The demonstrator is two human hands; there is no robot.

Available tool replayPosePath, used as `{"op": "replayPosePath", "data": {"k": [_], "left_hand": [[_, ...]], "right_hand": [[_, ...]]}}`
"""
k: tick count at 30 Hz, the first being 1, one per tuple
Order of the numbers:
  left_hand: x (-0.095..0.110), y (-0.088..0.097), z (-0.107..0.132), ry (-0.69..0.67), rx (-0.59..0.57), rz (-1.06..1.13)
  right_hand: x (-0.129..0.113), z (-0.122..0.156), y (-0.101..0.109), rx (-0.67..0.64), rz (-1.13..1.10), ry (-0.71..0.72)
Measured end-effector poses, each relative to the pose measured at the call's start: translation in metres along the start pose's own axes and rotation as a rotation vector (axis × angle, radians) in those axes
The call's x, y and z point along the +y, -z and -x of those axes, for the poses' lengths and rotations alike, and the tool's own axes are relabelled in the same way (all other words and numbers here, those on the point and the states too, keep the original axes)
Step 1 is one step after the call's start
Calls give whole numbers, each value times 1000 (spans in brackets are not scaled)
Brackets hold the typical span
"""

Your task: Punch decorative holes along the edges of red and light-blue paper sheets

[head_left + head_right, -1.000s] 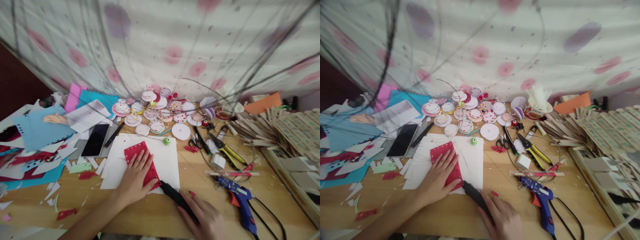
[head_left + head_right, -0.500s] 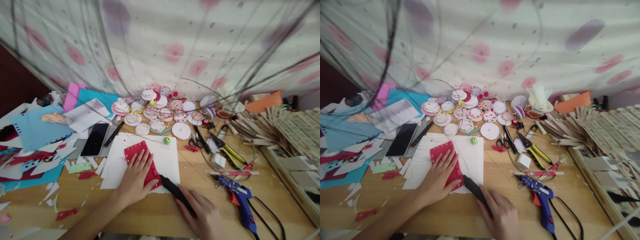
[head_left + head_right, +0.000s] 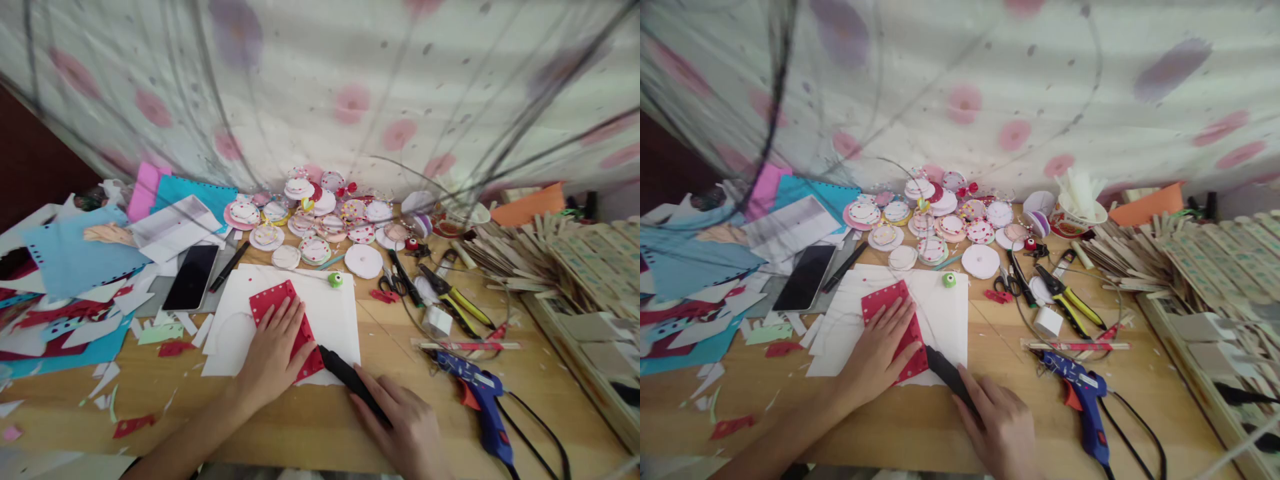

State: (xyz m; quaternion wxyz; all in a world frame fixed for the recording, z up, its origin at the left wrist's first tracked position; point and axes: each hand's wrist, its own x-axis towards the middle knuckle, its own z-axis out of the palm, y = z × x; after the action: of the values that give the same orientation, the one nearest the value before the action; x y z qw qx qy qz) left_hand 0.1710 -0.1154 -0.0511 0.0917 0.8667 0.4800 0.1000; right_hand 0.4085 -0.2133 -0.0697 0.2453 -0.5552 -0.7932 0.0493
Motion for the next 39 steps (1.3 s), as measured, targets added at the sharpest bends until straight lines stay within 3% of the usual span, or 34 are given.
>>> {"op": "replayPosePath", "data": {"k": [9,20,24,28,39], "left_hand": [[1,-10,1,7,83,-49],[2,-6,0,-1,69,-35],[-2,-4,5,-151,114,-28],[-7,0,15,-345,49,15],[-13,4,22,-405,-20,42]], "right_hand": [[-1,1,-3,22,52,0],[-1,-2,-2,14,15,-24],[-1,-1,-3,8,-10,-25],[-2,0,-5,9,-15,-29],[-9,-3,-4,58,36,-49]]}}
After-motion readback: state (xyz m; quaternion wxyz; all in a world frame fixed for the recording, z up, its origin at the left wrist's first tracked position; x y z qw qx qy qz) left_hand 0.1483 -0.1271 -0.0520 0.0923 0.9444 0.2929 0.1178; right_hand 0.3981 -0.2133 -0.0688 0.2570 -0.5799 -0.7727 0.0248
